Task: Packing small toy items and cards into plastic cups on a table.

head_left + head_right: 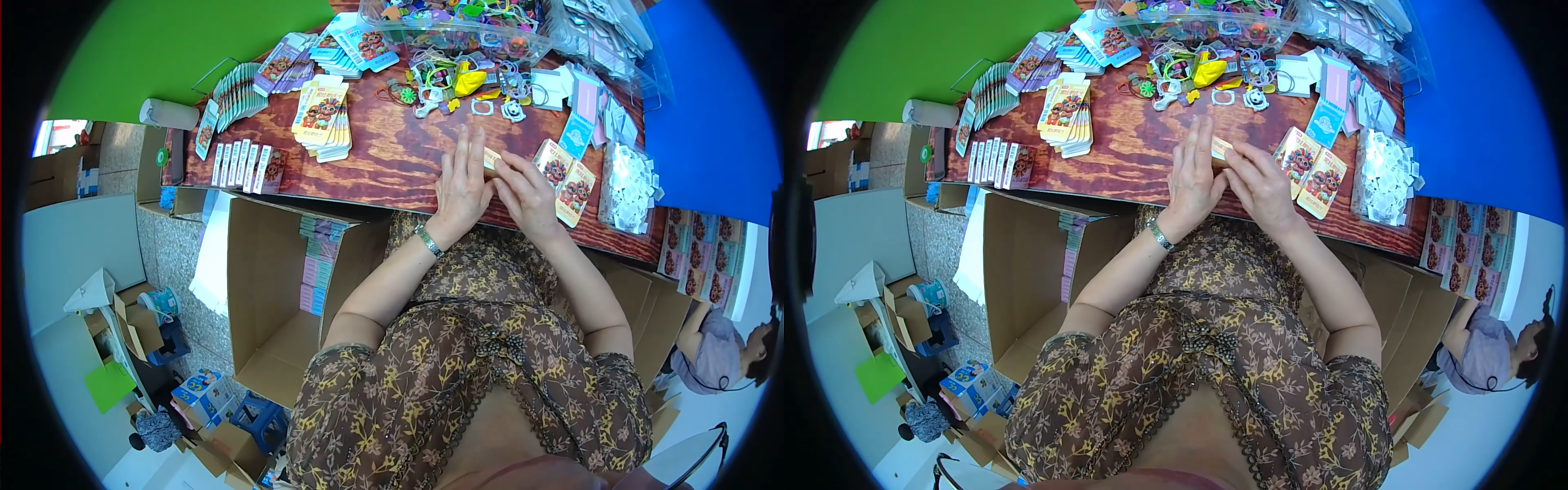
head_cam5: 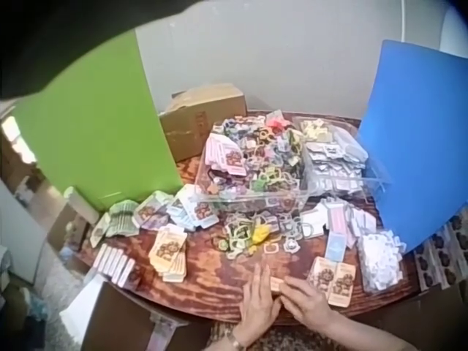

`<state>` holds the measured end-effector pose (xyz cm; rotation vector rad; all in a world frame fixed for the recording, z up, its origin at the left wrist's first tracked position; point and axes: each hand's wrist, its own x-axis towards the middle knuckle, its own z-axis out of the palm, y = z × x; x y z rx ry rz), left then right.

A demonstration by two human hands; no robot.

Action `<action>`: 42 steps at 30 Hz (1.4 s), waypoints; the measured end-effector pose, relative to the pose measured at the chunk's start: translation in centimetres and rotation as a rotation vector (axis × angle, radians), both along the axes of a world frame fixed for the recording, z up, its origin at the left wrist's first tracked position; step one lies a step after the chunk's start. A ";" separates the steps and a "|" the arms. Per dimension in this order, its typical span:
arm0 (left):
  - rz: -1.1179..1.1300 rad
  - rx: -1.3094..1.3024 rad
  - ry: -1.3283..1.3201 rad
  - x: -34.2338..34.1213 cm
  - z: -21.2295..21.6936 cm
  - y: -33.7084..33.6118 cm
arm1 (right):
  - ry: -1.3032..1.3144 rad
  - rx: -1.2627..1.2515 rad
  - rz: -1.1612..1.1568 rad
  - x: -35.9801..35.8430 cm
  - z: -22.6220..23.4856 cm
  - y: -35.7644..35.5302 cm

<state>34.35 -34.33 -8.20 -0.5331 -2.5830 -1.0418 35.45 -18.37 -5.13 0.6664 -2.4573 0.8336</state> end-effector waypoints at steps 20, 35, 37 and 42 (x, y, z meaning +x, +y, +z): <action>-0.331 0.414 -0.195 -1.8 0.4 -3.6 | -0.312 -0.186 0.083 -1.6 1.8 0.3; -0.048 0.307 -0.343 2.1 -0.2 0.5 | -0.284 -0.169 -0.011 -1.4 0.2 -0.3; -0.037 0.309 -0.334 2.0 -0.8 0.4 | -0.285 -0.170 -0.013 -1.4 0.7 -0.4; -0.032 0.291 -0.202 1.2 -0.9 0.3 | -0.342 -0.226 -0.017 -0.9 1.2 -0.7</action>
